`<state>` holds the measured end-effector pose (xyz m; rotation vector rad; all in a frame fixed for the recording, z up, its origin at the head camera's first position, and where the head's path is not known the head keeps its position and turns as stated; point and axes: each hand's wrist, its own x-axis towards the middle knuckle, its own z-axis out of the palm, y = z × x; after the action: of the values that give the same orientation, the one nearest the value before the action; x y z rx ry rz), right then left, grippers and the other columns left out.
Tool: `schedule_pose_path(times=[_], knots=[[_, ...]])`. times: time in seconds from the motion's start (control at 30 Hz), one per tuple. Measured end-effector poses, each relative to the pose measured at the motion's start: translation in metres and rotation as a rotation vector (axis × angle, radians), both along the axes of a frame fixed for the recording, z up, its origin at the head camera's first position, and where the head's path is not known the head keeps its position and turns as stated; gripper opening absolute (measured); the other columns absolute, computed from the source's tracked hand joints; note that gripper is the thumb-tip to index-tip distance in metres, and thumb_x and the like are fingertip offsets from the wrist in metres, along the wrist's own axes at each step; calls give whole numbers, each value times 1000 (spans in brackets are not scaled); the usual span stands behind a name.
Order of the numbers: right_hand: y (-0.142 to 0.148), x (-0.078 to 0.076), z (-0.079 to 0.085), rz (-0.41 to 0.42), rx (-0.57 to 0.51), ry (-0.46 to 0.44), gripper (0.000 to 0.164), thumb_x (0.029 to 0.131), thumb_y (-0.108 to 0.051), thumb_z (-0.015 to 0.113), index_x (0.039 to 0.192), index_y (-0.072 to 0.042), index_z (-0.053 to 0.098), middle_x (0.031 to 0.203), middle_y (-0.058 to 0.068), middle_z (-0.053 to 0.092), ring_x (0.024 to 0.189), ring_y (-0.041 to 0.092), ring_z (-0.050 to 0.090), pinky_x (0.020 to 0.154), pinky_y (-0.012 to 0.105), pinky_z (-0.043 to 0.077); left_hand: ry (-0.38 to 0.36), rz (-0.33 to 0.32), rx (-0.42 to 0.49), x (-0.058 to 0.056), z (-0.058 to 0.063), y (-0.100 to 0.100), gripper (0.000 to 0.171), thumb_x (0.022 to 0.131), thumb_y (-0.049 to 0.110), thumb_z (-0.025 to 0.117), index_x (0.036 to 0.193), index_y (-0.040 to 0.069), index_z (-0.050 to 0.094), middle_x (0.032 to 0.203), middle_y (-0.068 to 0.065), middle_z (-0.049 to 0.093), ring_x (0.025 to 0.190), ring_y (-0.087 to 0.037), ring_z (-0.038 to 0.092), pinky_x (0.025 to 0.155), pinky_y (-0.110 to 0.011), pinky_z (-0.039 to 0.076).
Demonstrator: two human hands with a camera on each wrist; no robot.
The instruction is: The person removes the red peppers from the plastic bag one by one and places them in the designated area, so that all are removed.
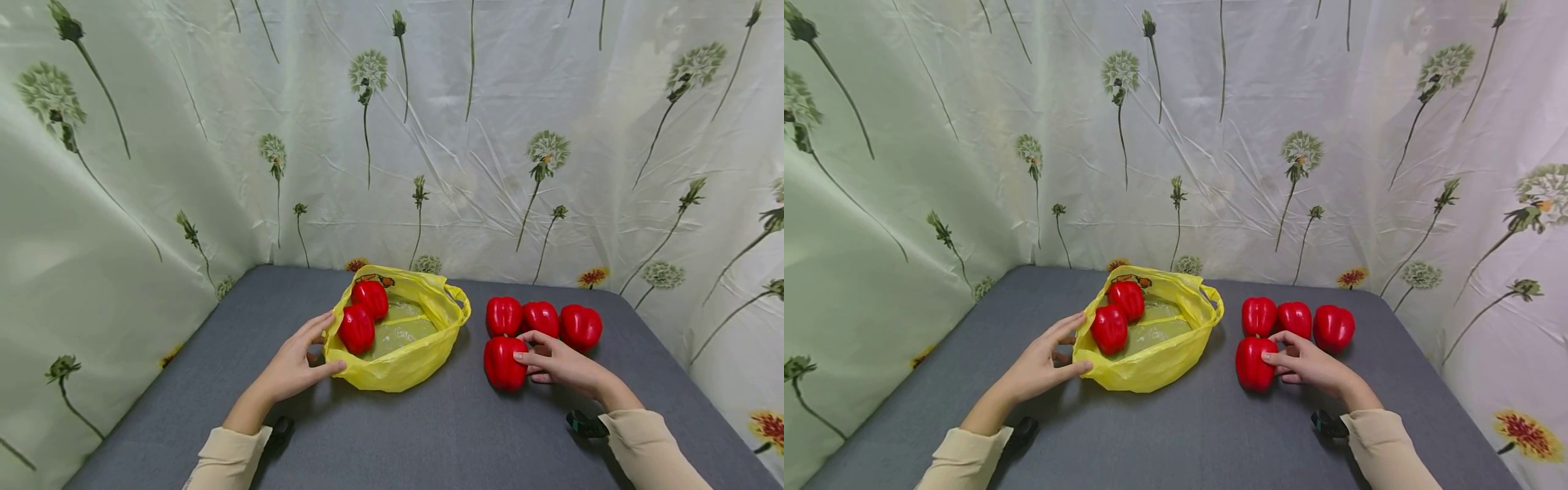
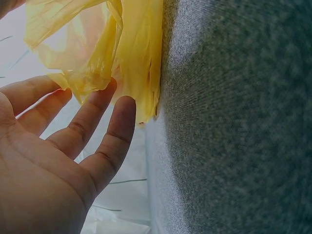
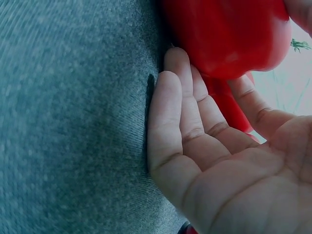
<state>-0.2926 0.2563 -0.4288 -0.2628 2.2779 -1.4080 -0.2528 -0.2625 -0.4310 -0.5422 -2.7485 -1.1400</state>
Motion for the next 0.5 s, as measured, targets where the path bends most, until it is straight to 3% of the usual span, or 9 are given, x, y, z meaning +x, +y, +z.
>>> schedule_pose_path(times=[0.5], knots=[[0, 0, 1, -12, 14, -2, 68, 106, -32, 67, 154, 2, 35, 125, 12, 64, 105, 24, 67, 90, 33, 62, -7, -3, -3, -2, -1, 0, 90, 92, 43, 84, 164, 7, 43, 171, -16, 40, 126, -36, 68, 92, -45, 62]])
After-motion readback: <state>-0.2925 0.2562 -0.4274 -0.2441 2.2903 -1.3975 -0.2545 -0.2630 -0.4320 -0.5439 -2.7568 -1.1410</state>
